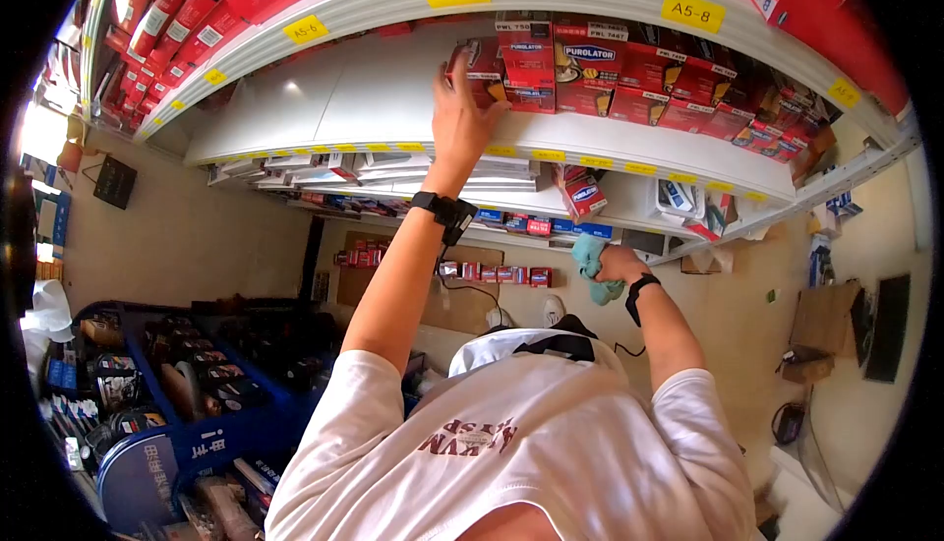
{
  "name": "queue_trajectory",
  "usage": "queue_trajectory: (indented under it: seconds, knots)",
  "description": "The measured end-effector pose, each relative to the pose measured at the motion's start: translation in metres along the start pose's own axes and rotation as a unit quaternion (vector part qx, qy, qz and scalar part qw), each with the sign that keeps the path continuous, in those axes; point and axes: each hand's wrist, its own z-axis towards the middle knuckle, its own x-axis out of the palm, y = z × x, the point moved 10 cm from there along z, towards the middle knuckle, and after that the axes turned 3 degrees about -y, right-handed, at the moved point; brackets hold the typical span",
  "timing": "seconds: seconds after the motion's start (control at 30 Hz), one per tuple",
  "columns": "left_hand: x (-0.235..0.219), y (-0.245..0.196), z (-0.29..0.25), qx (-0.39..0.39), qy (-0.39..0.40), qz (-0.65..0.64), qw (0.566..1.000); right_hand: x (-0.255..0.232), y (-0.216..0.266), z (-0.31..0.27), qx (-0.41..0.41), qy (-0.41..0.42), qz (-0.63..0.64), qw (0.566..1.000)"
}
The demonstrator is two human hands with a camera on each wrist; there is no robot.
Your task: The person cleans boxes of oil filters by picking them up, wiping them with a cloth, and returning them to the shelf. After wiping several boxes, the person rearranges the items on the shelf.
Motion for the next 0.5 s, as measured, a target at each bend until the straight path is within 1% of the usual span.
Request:
queue_trajectory:
  seconds: [0.03,0.07,0.1,0.17,0.23,0.3,0.33,0.37,0.4,0.43,0.5]
  knots:
    - [-0.007,0.001,-0.003,0.011,-0.036,0.001,0.999,-0.003,-0.004,-0.001,0.001,0.004,0.002,1.0]
    - [-0.014,0.003,-0.008,0.021,-0.071,0.002,0.997,-0.009,-0.01,-0.002,0.009,-0.023,0.014,1.0]
    - [-0.021,-0.001,-0.017,0.057,-0.11,0.026,0.992,-0.016,-0.016,-0.004,0.017,-0.049,0.025,0.998]
    - [-0.027,0.005,-0.036,0.072,-0.139,0.033,0.987,-0.029,-0.018,-0.011,0.03,-0.055,0.043,0.997]
    - [-0.031,0.012,-0.062,0.064,-0.14,-0.014,0.988,-0.038,-0.025,-0.011,0.061,-0.057,0.004,0.996]
    - [-0.031,0.011,-0.09,0.096,-0.13,-0.024,0.987,-0.041,-0.03,-0.008,0.063,-0.054,0.016,0.996]
    - [-0.028,0.015,-0.106,0.095,-0.123,-0.025,0.988,-0.048,-0.028,-0.008,0.029,-0.112,0.027,0.993]
    - [-0.016,0.019,-0.12,0.091,-0.081,-0.033,0.992,-0.058,-0.028,-0.007,-0.005,-0.171,0.036,0.985]
    - [-0.006,0.021,-0.132,0.087,-0.04,-0.04,0.995,-0.051,-0.037,0.002,0.016,-0.135,0.017,0.991]
    - [0.0,0.018,-0.141,0.091,-0.023,-0.035,0.995,-0.054,-0.039,0.004,0.018,-0.133,0.019,0.991]
    - [0.026,0.023,-0.163,0.067,0.055,-0.056,0.995,-0.062,-0.039,0.004,0.021,-0.143,0.067,0.987]
